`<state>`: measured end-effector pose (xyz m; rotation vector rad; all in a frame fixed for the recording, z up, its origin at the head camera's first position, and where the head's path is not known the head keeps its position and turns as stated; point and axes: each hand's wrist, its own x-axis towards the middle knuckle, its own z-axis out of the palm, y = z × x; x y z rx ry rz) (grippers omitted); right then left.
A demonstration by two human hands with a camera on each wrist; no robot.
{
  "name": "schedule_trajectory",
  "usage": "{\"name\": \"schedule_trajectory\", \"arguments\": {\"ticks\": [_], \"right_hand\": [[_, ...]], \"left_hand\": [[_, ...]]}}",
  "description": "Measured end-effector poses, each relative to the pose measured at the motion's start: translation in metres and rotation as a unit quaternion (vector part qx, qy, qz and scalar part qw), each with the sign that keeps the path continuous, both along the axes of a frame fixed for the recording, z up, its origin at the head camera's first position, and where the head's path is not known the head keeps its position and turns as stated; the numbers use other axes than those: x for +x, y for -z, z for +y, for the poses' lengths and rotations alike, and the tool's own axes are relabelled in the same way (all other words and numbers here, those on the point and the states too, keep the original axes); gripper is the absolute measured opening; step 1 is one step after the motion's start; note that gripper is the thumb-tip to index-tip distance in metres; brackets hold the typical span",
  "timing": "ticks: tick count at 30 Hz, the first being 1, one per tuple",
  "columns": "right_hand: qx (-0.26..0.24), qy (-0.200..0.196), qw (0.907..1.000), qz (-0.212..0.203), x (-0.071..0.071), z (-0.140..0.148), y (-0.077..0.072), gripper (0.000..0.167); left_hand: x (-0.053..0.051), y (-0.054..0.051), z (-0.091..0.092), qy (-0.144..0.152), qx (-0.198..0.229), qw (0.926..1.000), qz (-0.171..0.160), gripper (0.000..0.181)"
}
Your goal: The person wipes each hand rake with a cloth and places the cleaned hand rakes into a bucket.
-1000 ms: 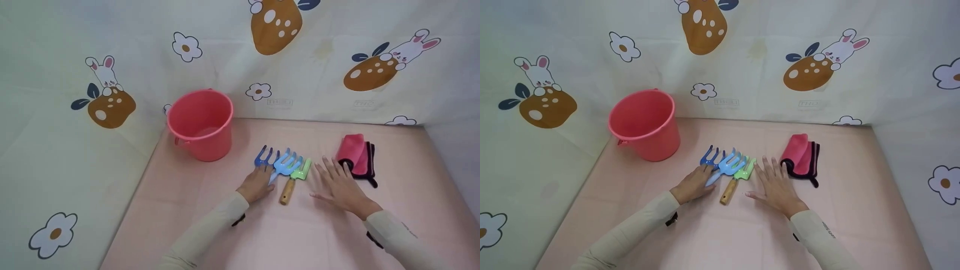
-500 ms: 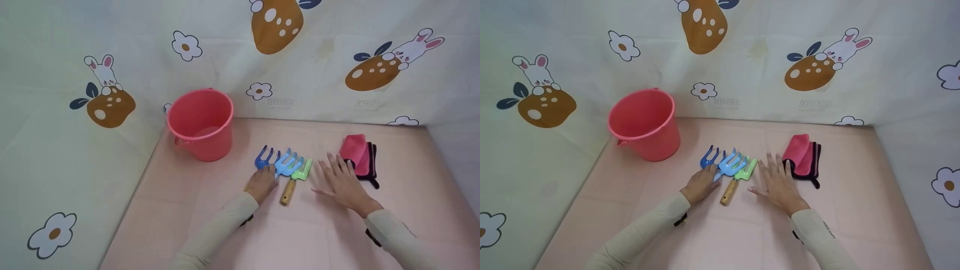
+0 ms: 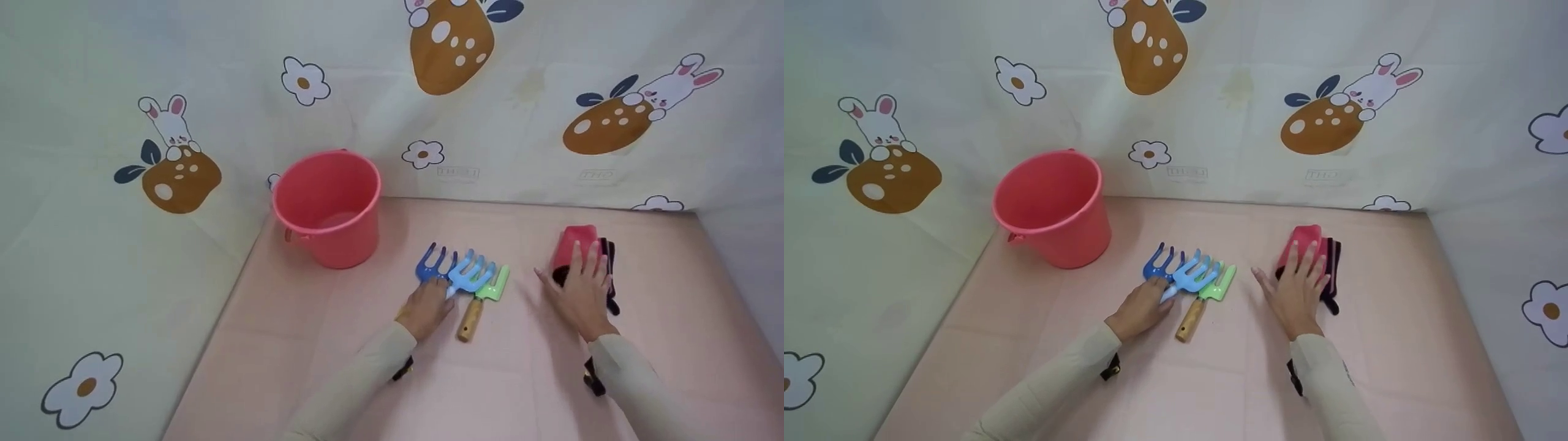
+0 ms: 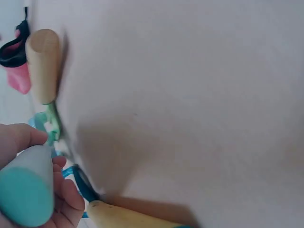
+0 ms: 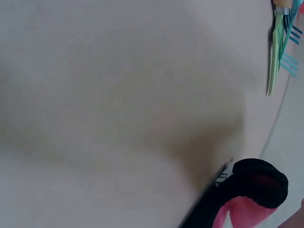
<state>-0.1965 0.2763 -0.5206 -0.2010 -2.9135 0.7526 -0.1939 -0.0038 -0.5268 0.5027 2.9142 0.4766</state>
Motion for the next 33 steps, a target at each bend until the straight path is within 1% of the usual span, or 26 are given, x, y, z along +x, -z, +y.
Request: {"name": "schedule_trajectory", "arguments": {"ticks": [2,3,6,8,10,12,14,16,18,21,25,30,33], "right_hand": [[-0.039,0.044,0.9982,-0.009,-0.004,0.005,0.001,0.094],[-0.060,0.067,0.9959,-0.011,-0.006,0.007,0.001,0.093],[-0.113,0.125,0.9853,-0.025,-0.013,0.016,0.001,0.090],[-0.147,0.152,0.9764,-0.042,-0.017,0.021,0.000,0.090],[-0.180,0.161,0.9681,-0.066,-0.020,0.026,0.000,0.091],[-0.213,0.162,0.9598,-0.084,-0.023,0.029,0.000,0.090],[-0.237,0.155,0.9543,-0.096,-0.025,0.032,-0.001,0.082],[-0.254,0.147,0.9505,-0.103,-0.027,0.033,-0.002,0.073],[-0.262,0.140,0.9486,-0.109,-0.029,0.033,-0.002,0.065],[-0.256,0.132,0.9503,-0.119,-0.027,0.034,-0.002,0.062],[-0.235,0.113,0.9546,-0.143,-0.020,0.033,-0.002,0.059],[-0.205,0.060,0.9618,-0.172,-0.011,0.032,-0.002,0.057],[-0.179,0.032,0.9647,-0.191,-0.008,0.033,0.001,0.062]], "left_hand": [[0.003,-0.001,-0.002,-0.001,0.010,0.9999,0.004,0.032],[0.005,-0.002,-0.003,-0.001,0.014,0.9999,0.006,0.032],[0.011,-0.006,-0.006,-0.004,0.033,0.9994,0.007,0.031],[0.016,-0.008,-0.009,-0.006,0.047,0.9989,0.007,0.032],[0.021,-0.012,-0.011,-0.010,0.062,0.9980,0.002,0.033],[0.025,-0.015,-0.014,-0.013,0.077,0.9969,0.001,0.034],[0.029,-0.018,-0.017,-0.016,0.089,0.9959,0.002,0.035],[0.032,-0.021,-0.019,-0.019,0.103,0.9945,-0.004,0.035],[0.035,-0.025,-0.021,-0.022,0.114,0.9932,-0.011,0.035],[0.040,-0.030,-0.023,-0.020,0.123,0.9920,-0.019,0.034],[0.046,-0.036,-0.026,-0.008,0.119,0.9928,-0.013,0.034],[0.053,-0.041,-0.031,0.003,0.114,0.9935,-0.001,0.032],[0.056,-0.043,-0.034,0.004,0.109,0.9941,0.003,0.030]]}}
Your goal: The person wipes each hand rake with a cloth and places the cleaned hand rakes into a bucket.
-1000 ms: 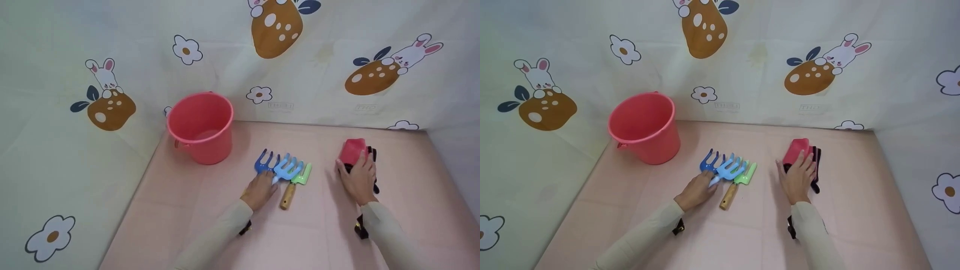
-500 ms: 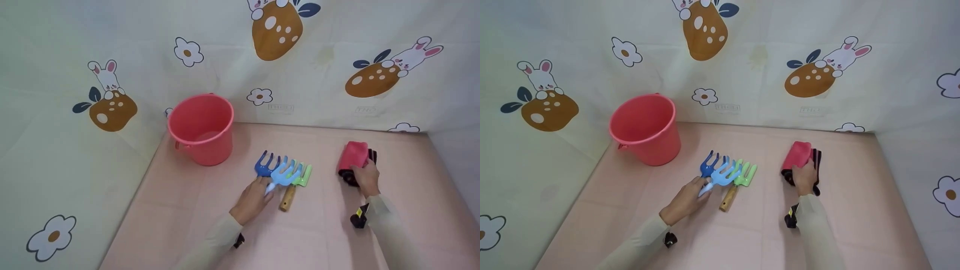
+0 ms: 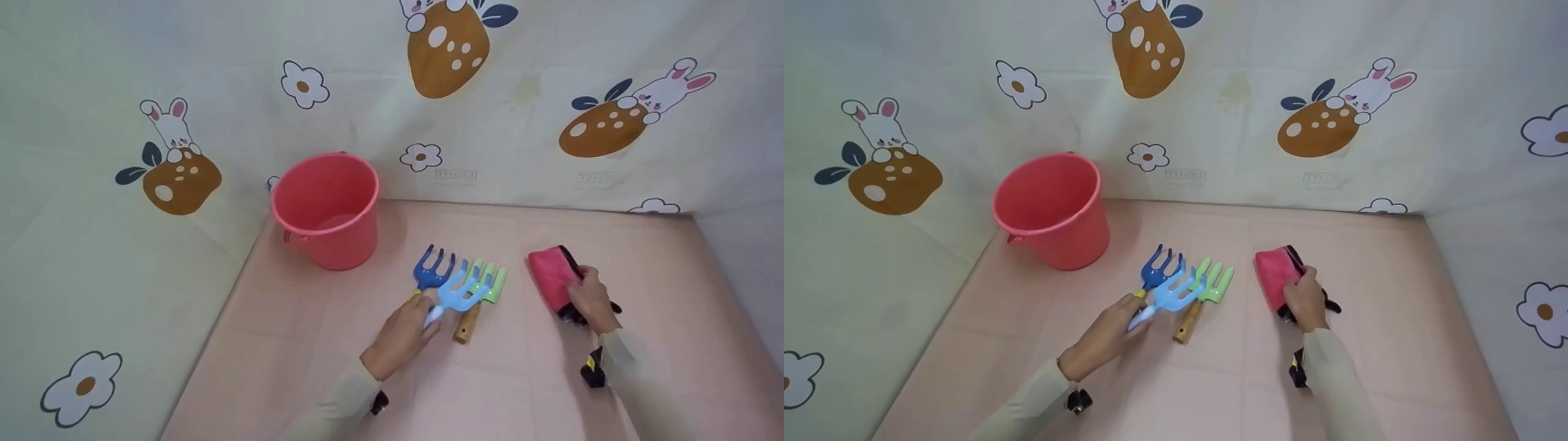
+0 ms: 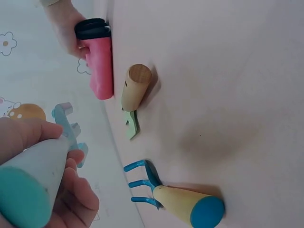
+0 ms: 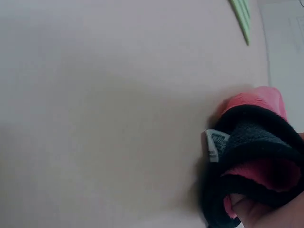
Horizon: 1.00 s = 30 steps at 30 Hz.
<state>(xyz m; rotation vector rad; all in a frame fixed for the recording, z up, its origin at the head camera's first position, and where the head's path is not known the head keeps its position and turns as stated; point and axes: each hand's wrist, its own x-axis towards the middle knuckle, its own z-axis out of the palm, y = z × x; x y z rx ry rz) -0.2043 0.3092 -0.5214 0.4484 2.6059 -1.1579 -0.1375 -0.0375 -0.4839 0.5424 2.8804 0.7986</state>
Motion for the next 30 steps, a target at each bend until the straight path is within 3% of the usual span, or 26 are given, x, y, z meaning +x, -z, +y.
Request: {"name": "schedule_trajectory", "arguments": {"ticks": [6,8,14,19,23,26,30], "right_hand": [[0.061,-0.042,0.9956,-0.057,0.001,0.001,0.001,0.091],[0.081,-0.055,0.9931,-0.065,0.003,0.002,0.002,0.094],[0.118,-0.077,0.9892,-0.041,0.009,0.005,-0.004,0.064],[0.156,-0.056,0.9853,-0.041,0.009,0.001,-0.012,0.056],[0.185,-0.055,0.9812,-0.005,0.008,0.001,-0.013,0.048],[0.177,-0.069,0.9816,0.015,0.007,0.003,-0.012,0.045],[0.111,-0.084,0.9903,0.000,0.009,0.007,-0.011,0.050]], "left_hand": [[0.007,0.001,-0.007,0.002,-0.002,0.9999,0.017,0.025],[0.008,0.002,-0.008,0.000,-0.003,0.9999,0.012,0.025],[0.012,0.004,-0.011,-0.015,-0.011,0.9996,-0.020,0.029],[0.013,0.003,-0.012,-0.023,-0.025,0.9988,-0.036,0.031],[0.013,0.004,-0.013,-0.016,-0.022,0.9994,-0.023,0.030],[0.013,0.005,-0.014,-0.011,-0.015,0.9998,-0.005,0.028],[0.014,0.006,-0.016,-0.015,-0.010,0.9998,0.009,0.027]]}}
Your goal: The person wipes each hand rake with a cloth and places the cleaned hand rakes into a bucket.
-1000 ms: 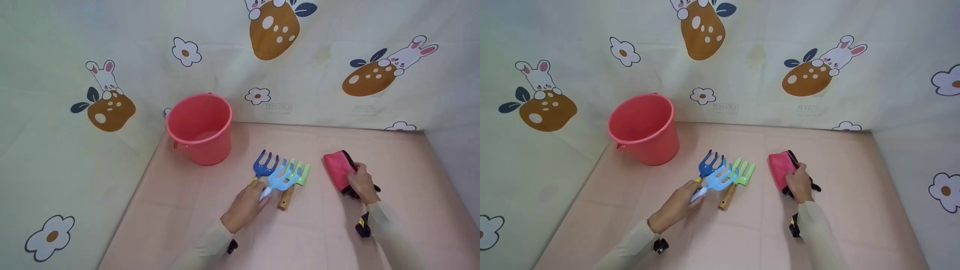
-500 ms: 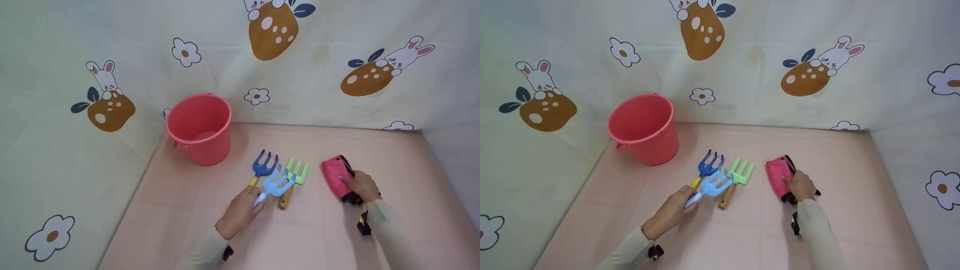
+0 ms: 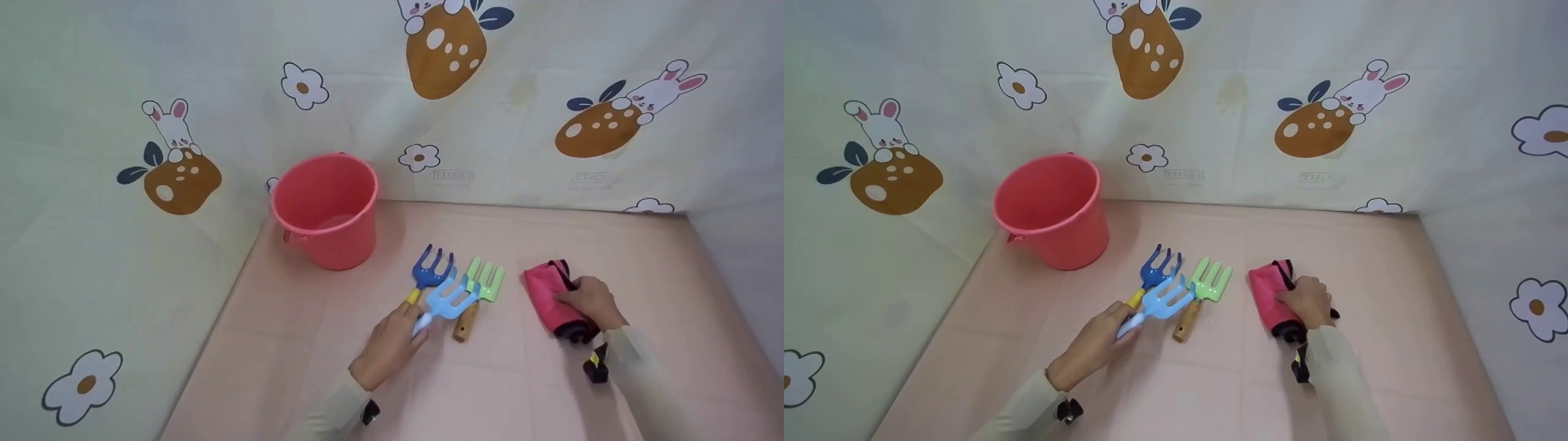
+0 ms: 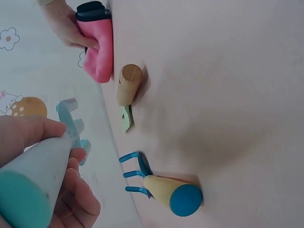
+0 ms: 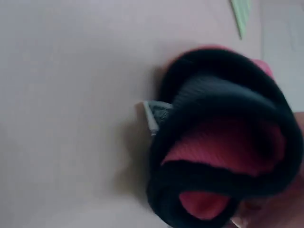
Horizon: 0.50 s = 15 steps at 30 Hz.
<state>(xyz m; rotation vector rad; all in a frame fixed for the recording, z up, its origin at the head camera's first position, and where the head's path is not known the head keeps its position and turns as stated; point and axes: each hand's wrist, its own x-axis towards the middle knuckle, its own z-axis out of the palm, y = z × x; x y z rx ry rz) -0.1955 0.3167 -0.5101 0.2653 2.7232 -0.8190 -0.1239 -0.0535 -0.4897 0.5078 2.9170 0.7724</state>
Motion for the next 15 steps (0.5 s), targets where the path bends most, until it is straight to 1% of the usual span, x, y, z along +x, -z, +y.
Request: {"name": "schedule_trajectory", "arguments": {"ticks": [2,4,6,8,11,13,15], "right_hand": [[-0.029,-0.003,0.9996,-0.003,0.002,0.003,0.000,0.053],[-0.046,-0.005,0.9989,0.000,0.005,0.006,-0.001,0.053],[-0.065,0.002,0.9979,0.004,0.008,0.008,-0.003,0.055],[-0.093,0.016,0.9955,0.009,0.013,0.009,-0.004,0.060],[-0.155,0.045,0.9867,0.018,0.020,0.008,-0.009,0.074],[-0.198,0.053,0.9784,0.029,0.025,0.005,-0.012,0.081],[-0.223,0.060,0.9721,0.039,0.030,0.002,-0.017,0.083]], "left_hand": [[0.000,0.001,0.000,-0.003,-0.001,1.0000,0.002,0.027],[-0.001,0.001,0.001,-0.005,-0.002,1.0000,0.001,0.028],[-0.001,0.002,0.001,-0.008,-0.003,1.0000,-0.004,0.029],[-0.001,0.003,0.002,-0.011,-0.002,0.9999,-0.010,0.030],[-0.001,0.003,0.004,-0.014,0.005,0.9997,-0.017,0.031],[-0.001,0.004,0.006,-0.019,0.012,0.9995,-0.024,0.031],[-0.001,0.003,0.008,-0.019,0.023,0.9991,-0.031,0.031]]}}
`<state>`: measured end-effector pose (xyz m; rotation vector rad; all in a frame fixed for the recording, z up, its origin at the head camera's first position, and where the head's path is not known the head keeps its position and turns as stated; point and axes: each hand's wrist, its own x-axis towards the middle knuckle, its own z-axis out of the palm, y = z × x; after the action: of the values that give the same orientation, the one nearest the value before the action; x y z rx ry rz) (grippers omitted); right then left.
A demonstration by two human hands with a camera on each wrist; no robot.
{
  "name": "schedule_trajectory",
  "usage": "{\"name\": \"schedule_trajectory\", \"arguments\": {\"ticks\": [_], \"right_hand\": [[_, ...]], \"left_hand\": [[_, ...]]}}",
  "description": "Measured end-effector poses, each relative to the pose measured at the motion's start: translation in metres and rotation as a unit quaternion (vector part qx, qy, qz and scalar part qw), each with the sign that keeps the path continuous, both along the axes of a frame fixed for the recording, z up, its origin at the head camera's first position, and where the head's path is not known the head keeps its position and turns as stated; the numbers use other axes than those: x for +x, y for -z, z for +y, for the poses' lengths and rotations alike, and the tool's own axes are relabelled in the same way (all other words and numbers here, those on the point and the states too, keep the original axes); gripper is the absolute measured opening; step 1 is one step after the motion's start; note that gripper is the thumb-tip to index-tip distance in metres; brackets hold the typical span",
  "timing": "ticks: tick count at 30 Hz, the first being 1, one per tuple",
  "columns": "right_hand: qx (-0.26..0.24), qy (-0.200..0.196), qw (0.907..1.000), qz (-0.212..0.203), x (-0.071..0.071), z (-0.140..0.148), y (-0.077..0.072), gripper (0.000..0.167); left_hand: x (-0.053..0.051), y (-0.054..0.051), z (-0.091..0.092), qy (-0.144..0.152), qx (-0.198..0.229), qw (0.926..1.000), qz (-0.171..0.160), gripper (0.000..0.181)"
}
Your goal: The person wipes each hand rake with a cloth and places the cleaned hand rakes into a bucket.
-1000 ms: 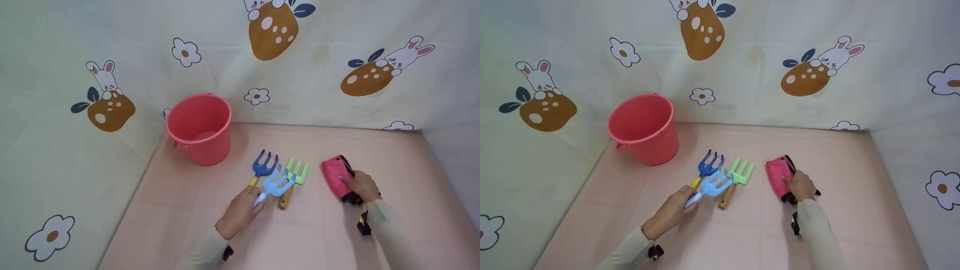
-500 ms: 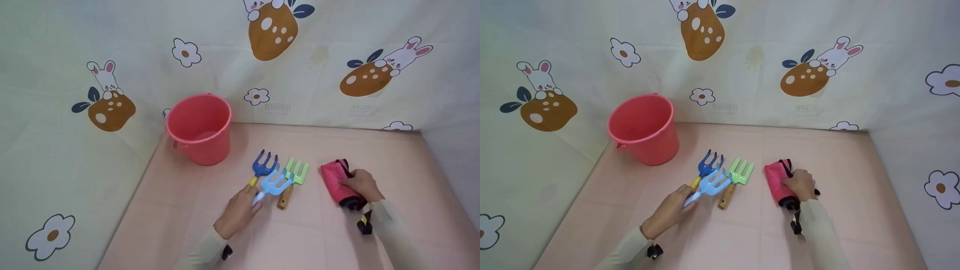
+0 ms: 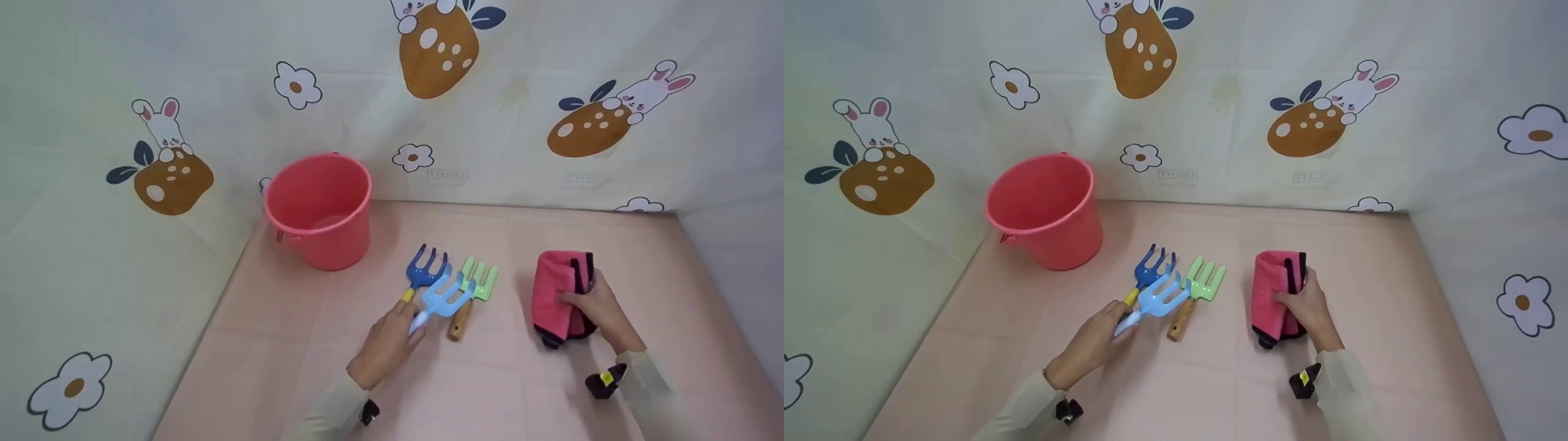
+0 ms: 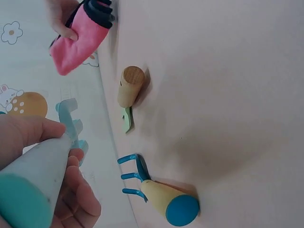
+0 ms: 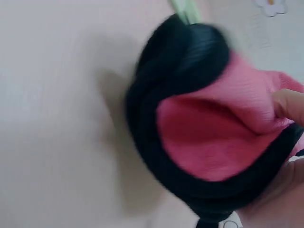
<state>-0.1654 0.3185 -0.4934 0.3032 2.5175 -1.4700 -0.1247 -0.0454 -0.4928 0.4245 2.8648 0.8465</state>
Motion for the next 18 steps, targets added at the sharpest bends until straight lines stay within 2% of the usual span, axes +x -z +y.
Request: {"name": "schedule_trajectory", "arguments": {"ticks": [4,7,9,11,14,18], "right_hand": [[-0.008,0.016,0.9994,0.031,0.011,-0.011,-0.007,0.075],[0.020,0.017,0.9969,0.074,0.020,-0.022,-0.011,0.066],[0.055,0.004,0.9917,0.116,0.028,-0.030,-0.012,0.060],[0.091,-0.008,0.9816,0.168,0.035,-0.039,-0.013,0.053],[0.130,-0.021,0.9599,0.248,0.045,-0.052,-0.015,0.040],[0.168,-0.040,0.9246,0.339,0.055,-0.072,-0.017,0.037]], "left_hand": [[0.001,-0.001,0.006,0.000,0.041,0.9988,-0.027,0.030],[0.002,0.000,0.010,0.005,0.086,0.9948,-0.055,0.029],[0.003,0.001,0.013,0.009,0.121,0.9886,-0.089,0.028],[0.003,0.001,0.016,0.013,0.153,0.9809,-0.118,0.027],[0.004,0.001,0.020,0.008,0.193,0.9681,-0.160,0.028],[0.004,0.001,0.027,0.009,0.219,0.9602,-0.173,0.031]]}}
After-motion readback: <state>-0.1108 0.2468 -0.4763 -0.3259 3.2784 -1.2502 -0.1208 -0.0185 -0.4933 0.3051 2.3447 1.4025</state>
